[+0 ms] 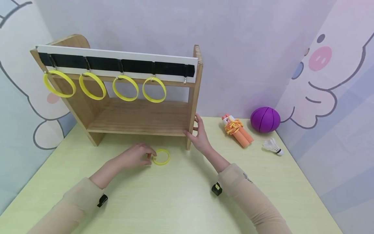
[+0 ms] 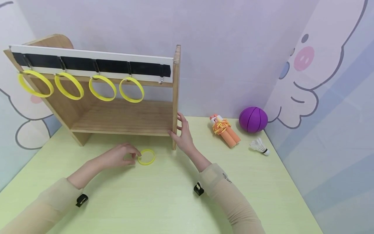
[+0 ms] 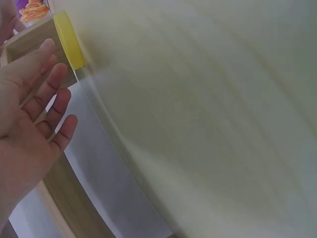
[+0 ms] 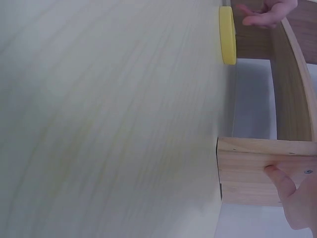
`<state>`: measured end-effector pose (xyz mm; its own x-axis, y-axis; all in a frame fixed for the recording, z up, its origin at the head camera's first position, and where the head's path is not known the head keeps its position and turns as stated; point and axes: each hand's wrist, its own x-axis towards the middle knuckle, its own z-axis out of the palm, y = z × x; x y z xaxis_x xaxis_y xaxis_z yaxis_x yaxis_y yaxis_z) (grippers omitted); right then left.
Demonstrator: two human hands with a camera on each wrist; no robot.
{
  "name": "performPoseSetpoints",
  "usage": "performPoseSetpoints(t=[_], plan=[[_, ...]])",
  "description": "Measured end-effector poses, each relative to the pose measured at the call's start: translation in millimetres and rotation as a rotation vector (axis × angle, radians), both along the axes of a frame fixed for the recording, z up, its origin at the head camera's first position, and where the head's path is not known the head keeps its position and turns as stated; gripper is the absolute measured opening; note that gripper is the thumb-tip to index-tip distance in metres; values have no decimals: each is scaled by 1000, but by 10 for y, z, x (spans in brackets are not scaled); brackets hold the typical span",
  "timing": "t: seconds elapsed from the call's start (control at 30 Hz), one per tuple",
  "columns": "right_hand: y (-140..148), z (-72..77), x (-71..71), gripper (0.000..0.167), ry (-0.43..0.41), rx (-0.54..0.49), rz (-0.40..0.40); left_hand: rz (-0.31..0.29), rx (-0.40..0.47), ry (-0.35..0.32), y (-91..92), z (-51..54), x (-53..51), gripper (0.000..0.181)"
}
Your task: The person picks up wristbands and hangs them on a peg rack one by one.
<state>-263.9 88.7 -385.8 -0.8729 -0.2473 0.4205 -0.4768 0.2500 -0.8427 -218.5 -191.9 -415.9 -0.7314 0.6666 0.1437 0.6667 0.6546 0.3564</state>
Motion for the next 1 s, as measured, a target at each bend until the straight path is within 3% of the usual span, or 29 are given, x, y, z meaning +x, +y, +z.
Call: performPoseSetpoints(t=[0.23, 0.57, 1.0], plan=[[2, -8, 3, 76, -1, 3, -3, -7, -56, -42, 8, -32, -22, 25], [-2, -2, 1, 76, 0, 0, -3, -1, -66, -101, 49, -31, -52, 19], [-9, -5, -7, 76, 7, -8, 0, 26, 12, -87, 83, 74, -29, 15]])
